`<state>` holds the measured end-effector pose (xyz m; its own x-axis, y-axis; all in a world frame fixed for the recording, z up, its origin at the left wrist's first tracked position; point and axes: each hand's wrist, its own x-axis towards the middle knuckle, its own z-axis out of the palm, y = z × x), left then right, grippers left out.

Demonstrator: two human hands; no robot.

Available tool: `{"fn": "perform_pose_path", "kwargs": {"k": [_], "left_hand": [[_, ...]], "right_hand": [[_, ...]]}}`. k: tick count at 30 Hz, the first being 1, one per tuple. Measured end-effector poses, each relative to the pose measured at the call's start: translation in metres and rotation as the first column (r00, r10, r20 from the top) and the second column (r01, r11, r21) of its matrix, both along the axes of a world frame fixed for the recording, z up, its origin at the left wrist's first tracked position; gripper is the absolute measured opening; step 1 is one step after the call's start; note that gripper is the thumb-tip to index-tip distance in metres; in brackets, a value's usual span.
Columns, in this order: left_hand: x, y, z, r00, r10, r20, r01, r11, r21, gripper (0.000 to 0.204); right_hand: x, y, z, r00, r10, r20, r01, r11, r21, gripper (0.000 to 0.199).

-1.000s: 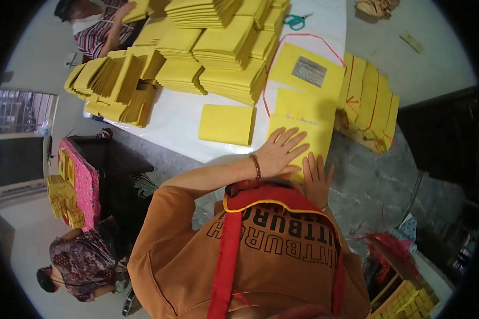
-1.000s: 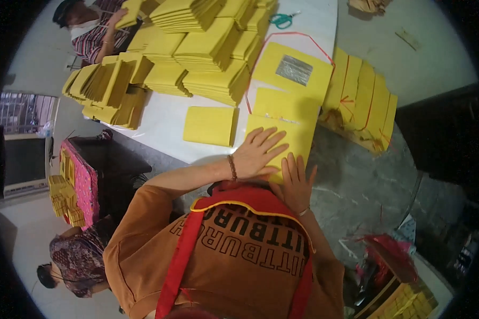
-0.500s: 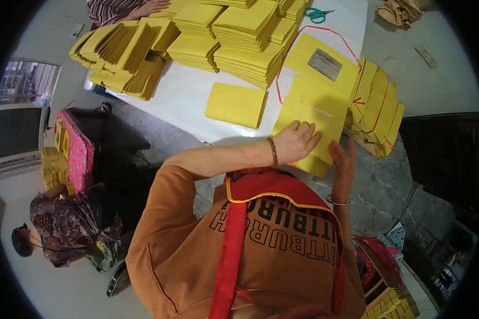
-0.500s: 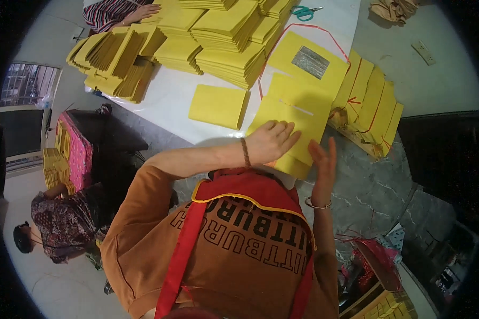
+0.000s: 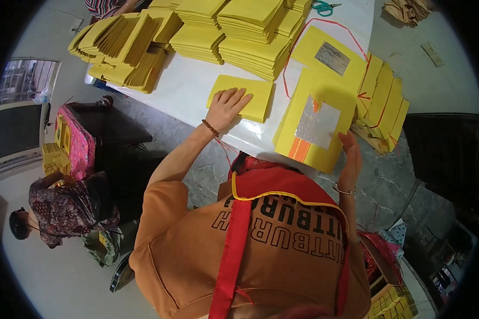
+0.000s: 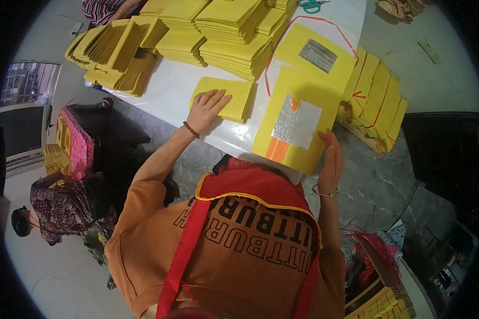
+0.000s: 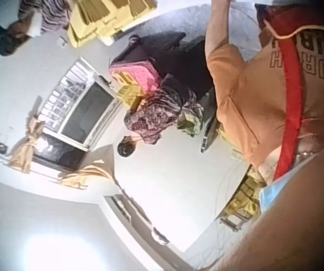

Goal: Folding and stacking yellow joss paper sheets with foil squares.

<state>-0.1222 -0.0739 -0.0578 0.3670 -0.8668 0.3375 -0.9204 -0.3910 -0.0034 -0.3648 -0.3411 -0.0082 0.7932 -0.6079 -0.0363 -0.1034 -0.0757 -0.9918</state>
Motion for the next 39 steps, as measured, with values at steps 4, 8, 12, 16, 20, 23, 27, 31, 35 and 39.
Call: {"fn": "perform_pose_path", "kwargs": {"k": [4,8,12,16,20,23,27,31,35,39], "left_hand": [[0.005,0.001,-0.003,0.997,-0.022,-0.07,0.027,0.996,0.082,0.066],[0.003,0.003,-0.008,0.985,-0.002,-0.175,0.045,0.968,0.246,0.068],[0.0,0.004,-0.015,0.977,0.02,-0.211,0.046,0.951,0.304,0.07],[-0.001,0.005,-0.011,0.969,-0.006,-0.245,0.075,0.96,0.271,0.071],[0.0,-0.002,0.014,0.954,-0.021,-0.299,0.119,0.942,0.315,0.076],[-0.011,-0.02,0.042,0.96,-0.024,-0.28,0.103,0.957,0.27,0.068],[-0.053,-0.059,0.065,0.787,-0.307,-0.535,0.278,0.951,-0.136,0.053],[-0.094,-0.083,0.076,0.827,-0.413,-0.383,0.438,0.899,-0.023,0.051],[-0.087,-0.089,0.072,0.785,-0.471,-0.402,0.494,0.868,-0.051,0.036],[-0.078,-0.095,0.069,0.615,-0.466,-0.636,0.49,0.858,-0.154,0.02]], "right_hand": [[0.0,0.0,-0.008,1.0,-0.02,-0.022,0.019,1.0,-0.013,0.04],[0.002,0.003,-0.009,0.999,-0.005,-0.032,0.005,1.0,0.016,0.034],[-0.004,0.005,-0.009,0.998,-0.013,-0.067,0.007,0.996,-0.09,0.025],[-0.003,-0.004,-0.009,0.994,0.105,-0.035,-0.106,0.815,-0.57,0.022],[-0.005,-0.003,-0.024,0.978,0.163,-0.133,-0.208,0.648,-0.732,0.021],[-0.005,-0.003,-0.029,0.984,0.153,-0.092,-0.172,0.688,-0.705,0.02],[-0.005,-0.005,-0.028,0.986,0.151,-0.07,-0.158,0.717,-0.679,0.017],[-0.004,-0.008,-0.026,0.985,0.175,-0.004,-0.14,0.771,-0.621,0.016],[-0.006,-0.01,-0.032,0.981,0.186,0.046,-0.143,0.87,-0.473,0.013],[-0.01,-0.018,-0.037,0.987,0.131,0.088,-0.131,0.991,-0.005,0.022]]}}
